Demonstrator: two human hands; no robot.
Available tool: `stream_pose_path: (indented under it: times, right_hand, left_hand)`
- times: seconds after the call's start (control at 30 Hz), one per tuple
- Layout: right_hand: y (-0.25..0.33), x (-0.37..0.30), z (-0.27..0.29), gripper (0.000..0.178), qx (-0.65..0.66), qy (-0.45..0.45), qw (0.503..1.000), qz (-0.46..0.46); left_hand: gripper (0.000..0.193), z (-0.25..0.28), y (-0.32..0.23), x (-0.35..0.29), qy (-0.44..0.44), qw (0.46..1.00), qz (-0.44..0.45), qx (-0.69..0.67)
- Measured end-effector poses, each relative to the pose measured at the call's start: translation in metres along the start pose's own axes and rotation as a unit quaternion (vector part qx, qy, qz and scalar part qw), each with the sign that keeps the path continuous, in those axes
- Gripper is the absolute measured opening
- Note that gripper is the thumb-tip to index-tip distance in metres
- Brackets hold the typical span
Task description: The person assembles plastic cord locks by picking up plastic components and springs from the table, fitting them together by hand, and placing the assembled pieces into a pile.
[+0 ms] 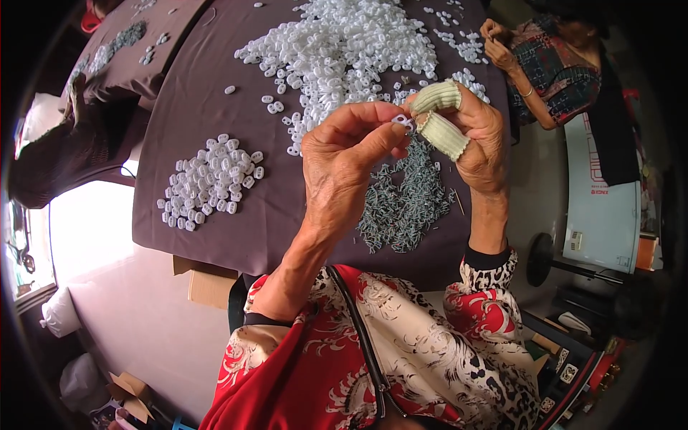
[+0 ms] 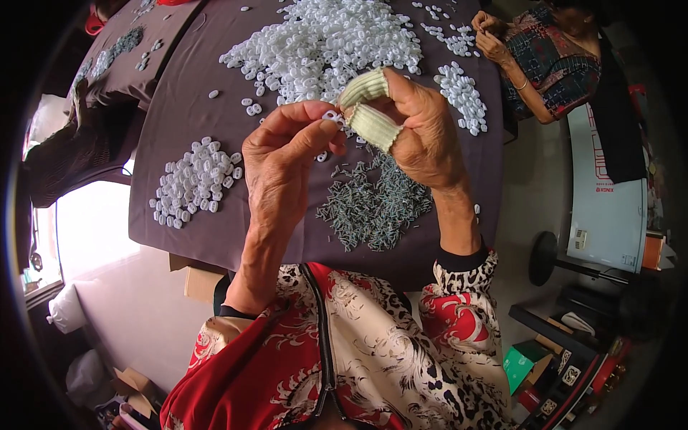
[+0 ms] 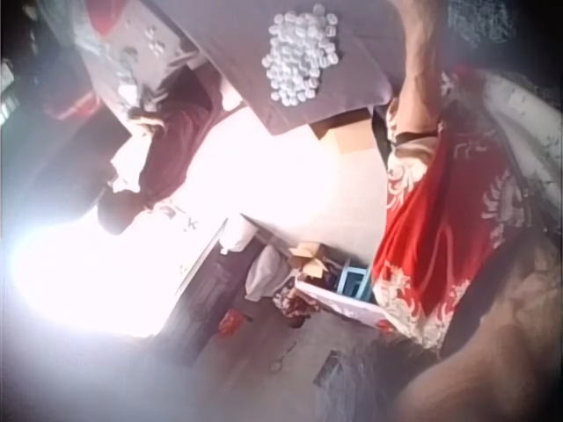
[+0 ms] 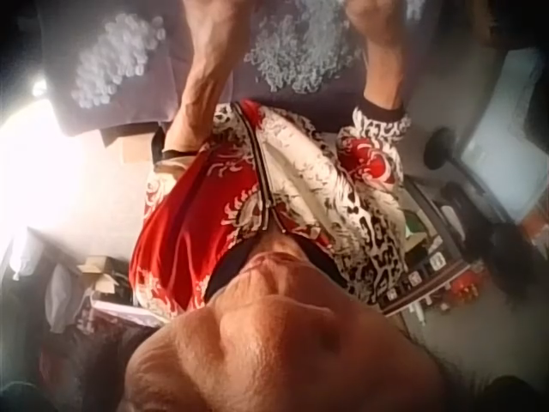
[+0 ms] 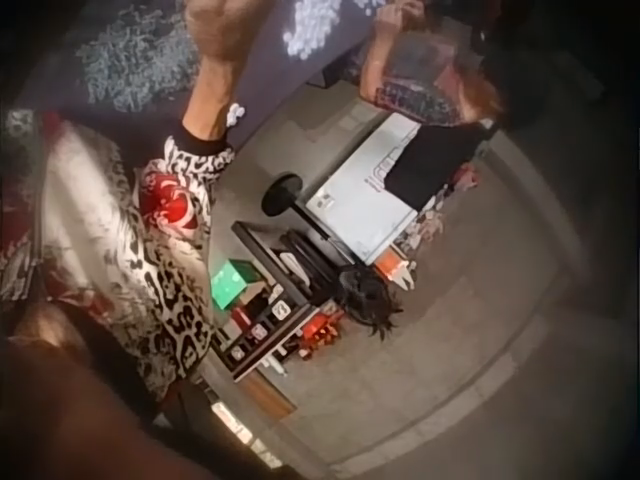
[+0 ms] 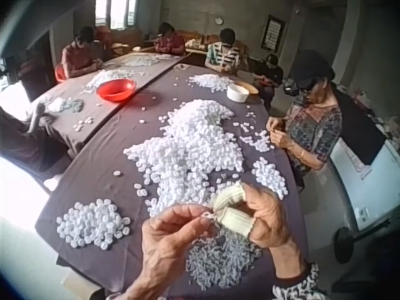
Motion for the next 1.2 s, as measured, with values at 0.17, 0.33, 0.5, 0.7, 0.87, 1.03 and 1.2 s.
stream_pose_path:
  times: [0.17,0.33,0.5,0.7,0.87,1.03,1.2]
  right_hand:
    - [0.005,0.000,0.002,0.020,-0.012,0.027,0.999,-0.017]
    - [0.005,0.000,0.001,0.020,-0.045,0.035,0.998,-0.015]
    - [0.004,0.000,-0.003,0.021,-0.041,0.046,0.998,0.010]
    - [0.000,0.009,-0.018,0.020,-0.025,0.052,0.998,0.001]
    - [-0.005,0.017,-0.024,0.021,-0.011,0.093,0.996,-0.001]
    - [-0.010,0.016,-0.025,0.029,0.070,0.051,0.996,-0.037]
    - [-0.014,0.013,-0.023,0.028,0.059,0.039,0.996,-0.061]
  left_hand:
    - [0.014,-0.001,-0.001,-0.001,0.001,1.000,-0.002,-0.001]
    - [0.015,0.001,-0.001,-0.002,0.000,1.000,-0.008,0.002]
    - [0.014,0.002,0.000,-0.006,-0.030,0.999,-0.019,-0.007]
    - [0.013,0.013,-0.002,-0.003,-0.060,0.995,-0.075,0.008]
    - [0.013,0.022,-0.004,0.007,-0.035,0.995,-0.094,0.021]
    - [0.014,0.020,-0.006,0.010,-0.048,0.996,-0.068,-0.006]
    - [0.015,0.023,-0.004,0.009,-0.061,0.996,-0.055,-0.019]
Point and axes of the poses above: each hand's wrist, its own x-axis towards the middle knuckle, its own z-axis out of the back of the hand, y = z × x, the point moved 3 cm from there along x, towards the middle knuckle, and after that the axes turned 8 degrees about -y, right-handed, at the moved point
